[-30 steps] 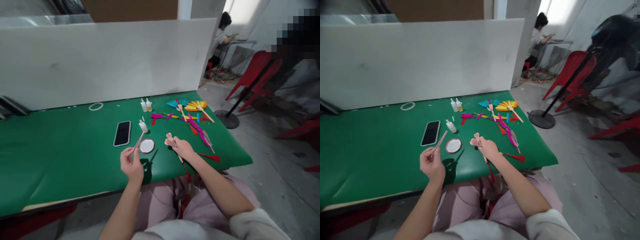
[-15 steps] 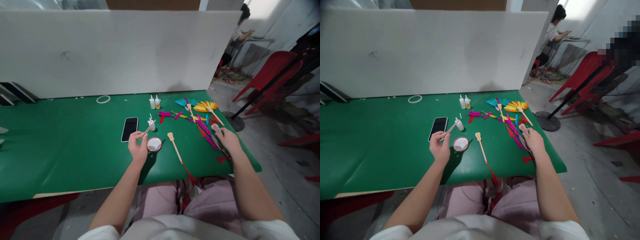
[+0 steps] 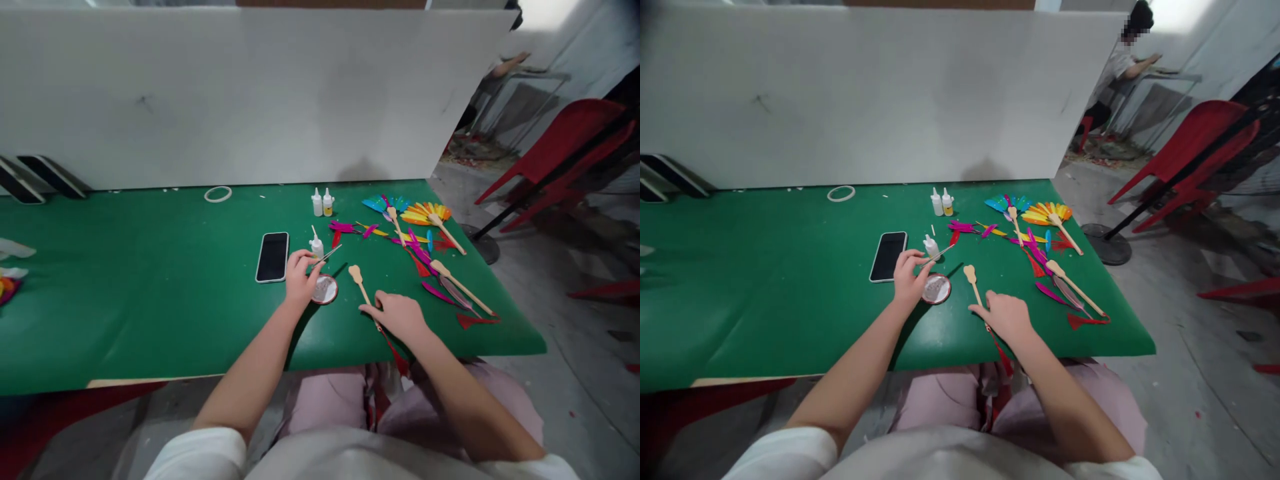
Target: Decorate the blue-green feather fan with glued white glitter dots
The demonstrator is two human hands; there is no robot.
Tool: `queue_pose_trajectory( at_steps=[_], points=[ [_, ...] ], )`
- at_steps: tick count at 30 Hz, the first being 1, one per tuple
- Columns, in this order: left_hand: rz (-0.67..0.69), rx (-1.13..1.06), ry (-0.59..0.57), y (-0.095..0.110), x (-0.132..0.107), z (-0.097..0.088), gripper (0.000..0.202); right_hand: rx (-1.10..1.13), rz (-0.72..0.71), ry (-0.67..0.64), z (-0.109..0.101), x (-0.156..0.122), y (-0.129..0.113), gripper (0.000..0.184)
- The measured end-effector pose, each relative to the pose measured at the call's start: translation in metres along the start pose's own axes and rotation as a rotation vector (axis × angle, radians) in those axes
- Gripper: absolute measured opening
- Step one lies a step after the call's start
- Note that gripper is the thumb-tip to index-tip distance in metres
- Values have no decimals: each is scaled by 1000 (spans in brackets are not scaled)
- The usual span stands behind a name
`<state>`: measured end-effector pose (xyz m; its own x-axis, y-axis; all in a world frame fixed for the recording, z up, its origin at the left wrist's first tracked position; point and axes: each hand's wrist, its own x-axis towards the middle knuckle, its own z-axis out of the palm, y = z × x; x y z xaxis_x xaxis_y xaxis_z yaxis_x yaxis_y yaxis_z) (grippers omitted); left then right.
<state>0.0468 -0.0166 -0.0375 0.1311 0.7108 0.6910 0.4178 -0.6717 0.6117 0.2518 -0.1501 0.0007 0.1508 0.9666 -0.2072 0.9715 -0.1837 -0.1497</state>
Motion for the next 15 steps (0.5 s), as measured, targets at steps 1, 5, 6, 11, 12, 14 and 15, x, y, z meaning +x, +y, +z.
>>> queue_pose_trajectory(
  at_steps=[1, 5, 6, 11, 12, 14, 15],
  points=[
    [-9, -8, -3, 0, 0, -1, 10, -22, -5, -21, 3, 1, -13, 41],
    [-53, -67, -45, 3, 3, -6, 9, -6, -22, -54, 8, 12, -27, 33],
    [-67, -84, -53, 3, 4, -7, 8, 4, -21, -61, 7, 15, -23, 34],
    [-104, -163, -99, 7, 7, -8, 7, 11, 27, -65, -1, 25, 3, 36],
    [-106, -178, -113, 8, 7, -8, 7, 4, 60, -49, -3, 27, 7, 37],
    [-111, -205, -143, 11, 7, -8, 8, 40, 106, 77, -9, 30, 8, 37],
    [-114, -221, -159, 13, 8, -9, 8, 90, 79, 181, -12, 32, 6, 36]
  ],
)
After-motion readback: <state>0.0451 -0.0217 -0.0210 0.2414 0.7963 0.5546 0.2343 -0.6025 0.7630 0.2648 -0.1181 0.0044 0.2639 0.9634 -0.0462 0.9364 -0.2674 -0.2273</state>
